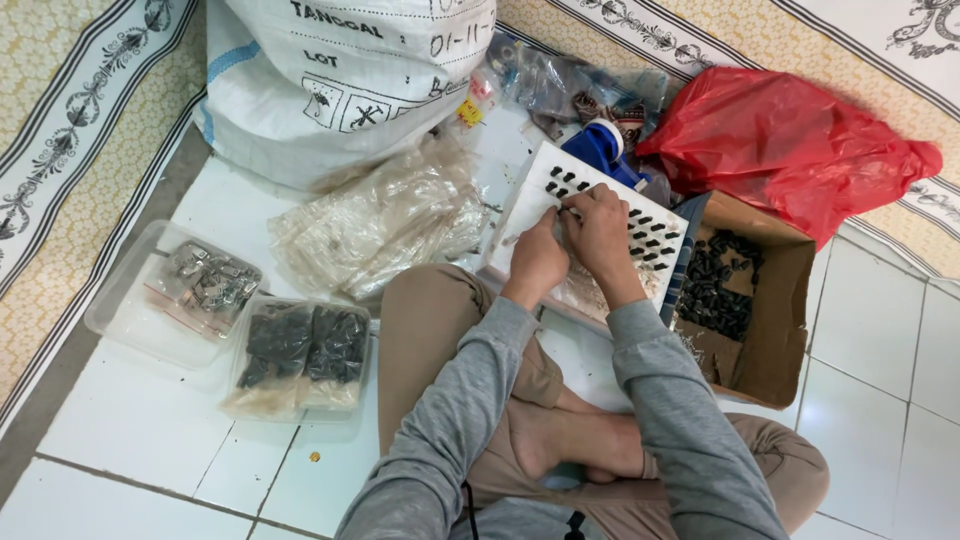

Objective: Sorting small black components from a cardboard box into a white grid tray while sitting on the floor.

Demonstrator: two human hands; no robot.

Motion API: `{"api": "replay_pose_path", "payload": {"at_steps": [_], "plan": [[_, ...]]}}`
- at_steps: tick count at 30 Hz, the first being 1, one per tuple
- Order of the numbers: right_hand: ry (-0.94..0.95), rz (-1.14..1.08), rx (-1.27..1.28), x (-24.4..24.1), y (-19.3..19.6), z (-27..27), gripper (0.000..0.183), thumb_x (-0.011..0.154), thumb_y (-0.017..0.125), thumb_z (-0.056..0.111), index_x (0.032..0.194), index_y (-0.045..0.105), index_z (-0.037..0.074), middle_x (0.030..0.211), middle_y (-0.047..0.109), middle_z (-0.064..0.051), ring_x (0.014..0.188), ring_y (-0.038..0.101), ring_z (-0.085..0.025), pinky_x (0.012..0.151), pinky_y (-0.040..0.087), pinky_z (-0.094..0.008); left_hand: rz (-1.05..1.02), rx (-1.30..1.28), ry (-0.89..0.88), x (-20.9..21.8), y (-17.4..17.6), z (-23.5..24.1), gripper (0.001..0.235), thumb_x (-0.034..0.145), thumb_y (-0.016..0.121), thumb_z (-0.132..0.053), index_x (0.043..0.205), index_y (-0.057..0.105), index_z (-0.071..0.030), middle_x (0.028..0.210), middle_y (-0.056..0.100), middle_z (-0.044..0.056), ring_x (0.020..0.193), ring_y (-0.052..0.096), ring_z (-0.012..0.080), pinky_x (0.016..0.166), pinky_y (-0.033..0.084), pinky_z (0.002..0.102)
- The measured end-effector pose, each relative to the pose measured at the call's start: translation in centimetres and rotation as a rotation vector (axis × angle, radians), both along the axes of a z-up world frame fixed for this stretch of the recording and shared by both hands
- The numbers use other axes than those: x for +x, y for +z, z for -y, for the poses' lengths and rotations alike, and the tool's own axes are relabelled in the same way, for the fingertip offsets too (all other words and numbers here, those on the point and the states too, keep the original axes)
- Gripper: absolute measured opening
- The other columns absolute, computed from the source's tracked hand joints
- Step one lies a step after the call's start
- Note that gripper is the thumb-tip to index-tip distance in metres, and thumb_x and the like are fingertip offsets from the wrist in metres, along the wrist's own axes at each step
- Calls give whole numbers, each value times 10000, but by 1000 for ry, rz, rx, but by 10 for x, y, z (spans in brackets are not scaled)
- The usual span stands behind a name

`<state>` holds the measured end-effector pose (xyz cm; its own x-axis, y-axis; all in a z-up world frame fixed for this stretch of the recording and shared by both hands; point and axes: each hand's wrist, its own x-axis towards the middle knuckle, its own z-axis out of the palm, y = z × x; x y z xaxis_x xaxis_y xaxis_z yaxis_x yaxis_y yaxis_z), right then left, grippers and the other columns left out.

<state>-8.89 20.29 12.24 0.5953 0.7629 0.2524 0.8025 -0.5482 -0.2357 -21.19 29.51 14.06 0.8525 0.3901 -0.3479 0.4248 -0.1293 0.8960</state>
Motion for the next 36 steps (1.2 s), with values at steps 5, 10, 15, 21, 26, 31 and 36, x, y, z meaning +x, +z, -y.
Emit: {"api": "replay_pose_path", "payload": {"at_steps": [5,10,15,21,26,31,36], "plan": [[-7,2,3,-1,0,2,170,843,797,122,1008,760,142,910,535,-34,878,605,-265,850,433,-408,20,22,24,-3,8,2,623,924,494,-78,1543,436,-40,1337,603,376,1246,587,548,1062,493,610],[-20,-13,32,-3,6,8,216,832,807,152,1041,757,170,911,535,-22,873,601,-254,829,434,-395,5,58,21,7,-11,0,596,937,510,-109,1528,458,-54,1321,618,366,1243,592,543,1066,496,602],[46,-6,160,-5,39,39,194,897,781,108,1081,731,77,900,533,-95,832,592,-337,746,457,-423,-6,193,118,3,1,7,468,929,621,-217,1374,567,-80,991,762,221,1059,716,454,910,565,595],[-54,71,73,14,73,165,324,861,820,143,1151,712,47,917,555,-146,891,603,-392,776,493,-470,631,318,152,-7,23,25,329,999,554,-32,707,420,-100,644,372,18,633,582,272,665,451,190],[-458,-288,-285,30,52,296,368,878,776,217,1189,755,20,1042,705,-256,982,696,-451,826,570,-516,734,369,-149,-3,14,82,286,1029,607,-144,754,550,-91,731,498,34,747,604,296,652,521,390],[-792,-720,-371,39,-41,376,403,899,724,294,1237,793,85,1091,775,-278,1046,727,-478,829,600,-568,797,460,-383,9,-10,156,108,1023,632,-164,969,674,-80,907,639,87,895,678,329,791,566,397],[-846,-829,-185,67,-30,366,451,811,688,70,1255,765,79,1096,744,-314,1017,705,-522,782,585,-623,590,544,-558,50,-40,227,208,945,655,-153,1067,701,9,1011,670,183,1015,685,391,846,583,443]]}}
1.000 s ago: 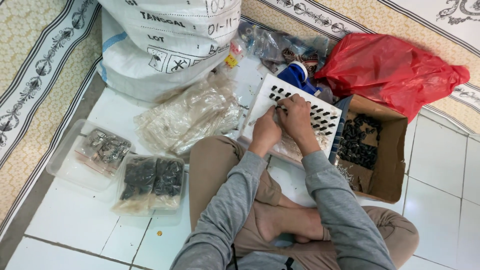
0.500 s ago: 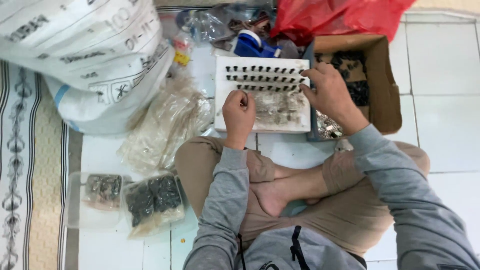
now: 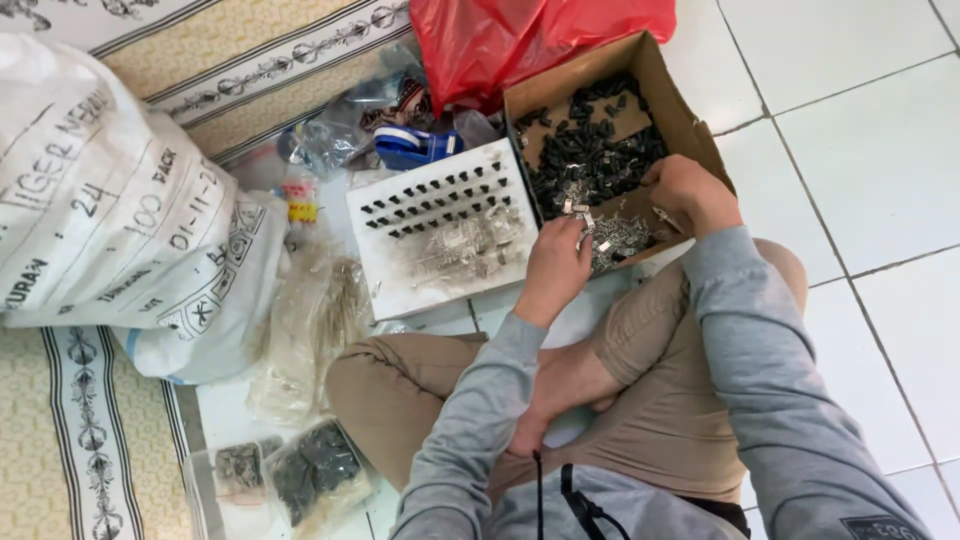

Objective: Sorting small black components from a cardboard box into a white grid tray while sitting on the floor.

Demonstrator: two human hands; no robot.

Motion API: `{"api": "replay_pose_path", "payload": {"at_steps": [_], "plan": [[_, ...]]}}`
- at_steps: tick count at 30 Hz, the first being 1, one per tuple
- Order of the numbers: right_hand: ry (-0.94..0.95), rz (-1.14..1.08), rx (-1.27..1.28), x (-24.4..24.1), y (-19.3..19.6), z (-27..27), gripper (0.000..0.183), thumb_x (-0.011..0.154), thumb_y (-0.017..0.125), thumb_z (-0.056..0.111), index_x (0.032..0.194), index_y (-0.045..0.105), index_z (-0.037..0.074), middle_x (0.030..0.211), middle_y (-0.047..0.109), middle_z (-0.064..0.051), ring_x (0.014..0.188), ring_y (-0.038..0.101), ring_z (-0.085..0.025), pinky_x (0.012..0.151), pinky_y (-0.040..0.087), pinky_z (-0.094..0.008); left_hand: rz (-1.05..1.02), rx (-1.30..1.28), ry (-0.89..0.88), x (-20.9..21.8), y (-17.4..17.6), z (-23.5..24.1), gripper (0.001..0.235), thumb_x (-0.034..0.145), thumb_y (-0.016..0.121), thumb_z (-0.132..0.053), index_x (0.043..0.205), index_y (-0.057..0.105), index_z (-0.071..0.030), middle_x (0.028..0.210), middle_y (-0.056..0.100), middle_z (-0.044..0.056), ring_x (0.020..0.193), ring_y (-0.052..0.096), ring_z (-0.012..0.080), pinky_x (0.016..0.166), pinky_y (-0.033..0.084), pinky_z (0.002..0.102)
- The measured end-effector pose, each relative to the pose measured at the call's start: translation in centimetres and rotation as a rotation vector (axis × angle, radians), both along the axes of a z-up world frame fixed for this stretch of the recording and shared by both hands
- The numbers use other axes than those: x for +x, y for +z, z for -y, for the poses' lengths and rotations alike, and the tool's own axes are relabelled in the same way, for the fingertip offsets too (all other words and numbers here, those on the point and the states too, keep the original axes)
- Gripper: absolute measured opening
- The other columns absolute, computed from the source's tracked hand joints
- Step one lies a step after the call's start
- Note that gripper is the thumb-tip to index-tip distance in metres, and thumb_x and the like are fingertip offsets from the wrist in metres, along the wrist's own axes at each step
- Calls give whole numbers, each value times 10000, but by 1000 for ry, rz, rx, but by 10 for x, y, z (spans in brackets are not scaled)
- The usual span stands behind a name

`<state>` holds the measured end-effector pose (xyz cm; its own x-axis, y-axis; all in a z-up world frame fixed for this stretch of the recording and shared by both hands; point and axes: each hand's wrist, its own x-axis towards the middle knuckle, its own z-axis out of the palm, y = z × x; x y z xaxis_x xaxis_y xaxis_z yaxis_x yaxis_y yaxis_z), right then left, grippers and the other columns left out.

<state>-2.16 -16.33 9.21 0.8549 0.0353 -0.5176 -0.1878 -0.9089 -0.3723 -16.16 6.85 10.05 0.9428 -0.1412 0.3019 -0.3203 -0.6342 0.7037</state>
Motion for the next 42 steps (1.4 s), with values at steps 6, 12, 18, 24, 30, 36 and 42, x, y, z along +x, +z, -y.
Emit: {"api": "replay_pose_path", "payload": {"at_steps": [6,12,18,24,30,36,42], "plan": [[-71,-47,37,14,-3,-4,506,812,661,-3,1313,722,34,1193,699,-358,1090,671,-542,773,581,-671,-284,236,-16,80,-53,56,313,883,658,-70,1181,686,22,1022,691,256,986,705,458,805,616,516],[-129,-45,122,21,-1,-8,518,819,667,6,1335,697,50,1205,693,-334,1088,679,-509,773,590,-650,-237,411,-39,125,-104,78,353,899,685,-240,1211,694,-75,1018,674,199,1010,693,426,828,611,538],[-99,-78,225,19,26,-14,458,904,636,107,1346,681,-6,1220,674,-357,1081,677,-513,747,602,-629,-197,398,-27,138,-151,83,220,929,639,-192,1056,781,-81,935,686,181,917,712,399,761,644,484],[-96,-47,183,25,0,-14,450,873,621,45,1310,701,-27,1166,686,-378,1033,686,-533,714,603,-638,-465,-89,102,137,-108,74,293,1008,551,-192,1184,719,-30,1092,712,232,1081,695,430,858,615,513],[-182,-6,336,36,-27,-18,284,866,707,122,1127,785,43,1067,733,-302,982,722,-453,737,615,-538,-754,-739,291,141,-145,76,232,1005,587,-88,1139,726,40,966,720,287,797,727,306,660,645,398],[-252,22,408,38,-42,-17,201,842,749,107,1026,787,38,933,751,-243,852,753,-310,720,609,-444,-847,-1003,324,145,-186,78,331,1057,533,-145,1278,612,88,1041,678,286,864,710,294,736,644,389],[-215,-9,360,31,-16,-30,256,853,680,150,1051,784,25,1006,737,-301,968,728,-432,747,611,-518,-680,-894,374,137,-163,78,273,969,670,-110,1170,695,73,959,710,246,765,716,258,632,637,307]]}}
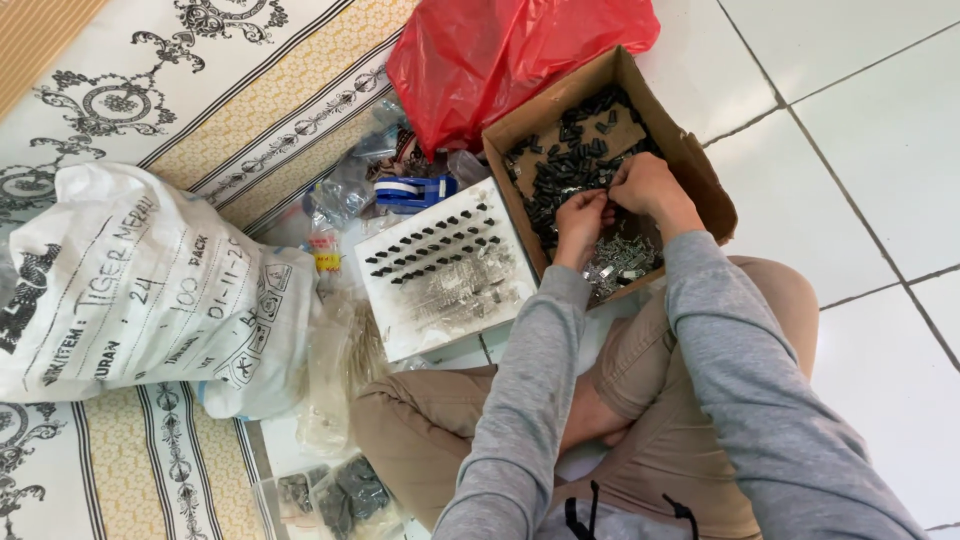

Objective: Sorting small black components from a cardboard box into a white grid tray while sitting on the floor.

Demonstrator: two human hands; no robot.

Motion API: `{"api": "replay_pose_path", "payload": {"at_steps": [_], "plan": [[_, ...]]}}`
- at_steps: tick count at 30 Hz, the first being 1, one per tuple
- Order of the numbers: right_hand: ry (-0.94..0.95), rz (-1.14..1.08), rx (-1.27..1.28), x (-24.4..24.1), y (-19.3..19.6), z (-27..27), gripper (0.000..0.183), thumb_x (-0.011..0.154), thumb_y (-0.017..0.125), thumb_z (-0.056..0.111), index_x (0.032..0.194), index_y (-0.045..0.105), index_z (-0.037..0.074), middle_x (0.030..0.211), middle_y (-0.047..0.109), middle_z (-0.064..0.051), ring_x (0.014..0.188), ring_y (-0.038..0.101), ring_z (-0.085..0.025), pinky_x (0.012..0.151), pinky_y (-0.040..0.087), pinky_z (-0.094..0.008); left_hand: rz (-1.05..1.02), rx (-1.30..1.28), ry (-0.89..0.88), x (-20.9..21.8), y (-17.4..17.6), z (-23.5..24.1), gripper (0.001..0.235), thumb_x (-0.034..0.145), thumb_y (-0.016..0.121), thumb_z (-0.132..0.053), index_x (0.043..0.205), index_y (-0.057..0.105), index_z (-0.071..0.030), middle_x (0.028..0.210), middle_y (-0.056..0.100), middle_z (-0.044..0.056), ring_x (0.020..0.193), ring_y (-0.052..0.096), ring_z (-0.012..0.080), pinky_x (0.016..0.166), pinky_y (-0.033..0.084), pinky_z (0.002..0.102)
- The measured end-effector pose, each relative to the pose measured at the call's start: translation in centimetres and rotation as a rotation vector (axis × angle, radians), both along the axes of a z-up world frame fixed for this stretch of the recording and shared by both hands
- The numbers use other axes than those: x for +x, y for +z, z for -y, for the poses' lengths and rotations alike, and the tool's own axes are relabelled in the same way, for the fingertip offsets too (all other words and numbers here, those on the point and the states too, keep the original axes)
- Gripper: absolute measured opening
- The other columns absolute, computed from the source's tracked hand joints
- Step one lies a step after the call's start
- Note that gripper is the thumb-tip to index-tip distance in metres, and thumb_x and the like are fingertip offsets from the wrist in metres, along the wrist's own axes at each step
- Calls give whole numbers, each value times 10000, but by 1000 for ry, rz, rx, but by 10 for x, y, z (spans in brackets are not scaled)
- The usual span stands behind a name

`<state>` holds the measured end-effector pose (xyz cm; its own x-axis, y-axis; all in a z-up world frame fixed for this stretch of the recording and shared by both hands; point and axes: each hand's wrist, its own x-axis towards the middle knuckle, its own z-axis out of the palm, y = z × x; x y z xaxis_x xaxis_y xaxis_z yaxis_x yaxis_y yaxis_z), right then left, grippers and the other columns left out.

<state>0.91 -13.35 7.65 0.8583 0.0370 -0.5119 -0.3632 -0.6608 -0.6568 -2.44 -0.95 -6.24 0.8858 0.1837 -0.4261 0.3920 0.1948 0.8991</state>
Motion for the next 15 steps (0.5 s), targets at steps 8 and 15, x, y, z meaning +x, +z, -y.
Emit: {"api": "replay_pose_path", "payload": {"at_steps": [8,15], "plan": [[162,-69,-242,7,-55,-2,366,857,689,101,1089,754,-174,1019,704,-430,984,703,-545,717,607,-622,118,636,-271,-12,4,7,202,866,684,-127,1039,776,-77,935,766,195,980,741,395,841,617,479],[118,-22,-353,32,-77,13,361,922,660,103,1119,762,-181,1018,721,-421,984,716,-537,727,603,-600,150,606,-310,-24,79,6,289,961,581,-114,1178,715,22,1025,736,282,1009,718,495,851,610,576]]}}
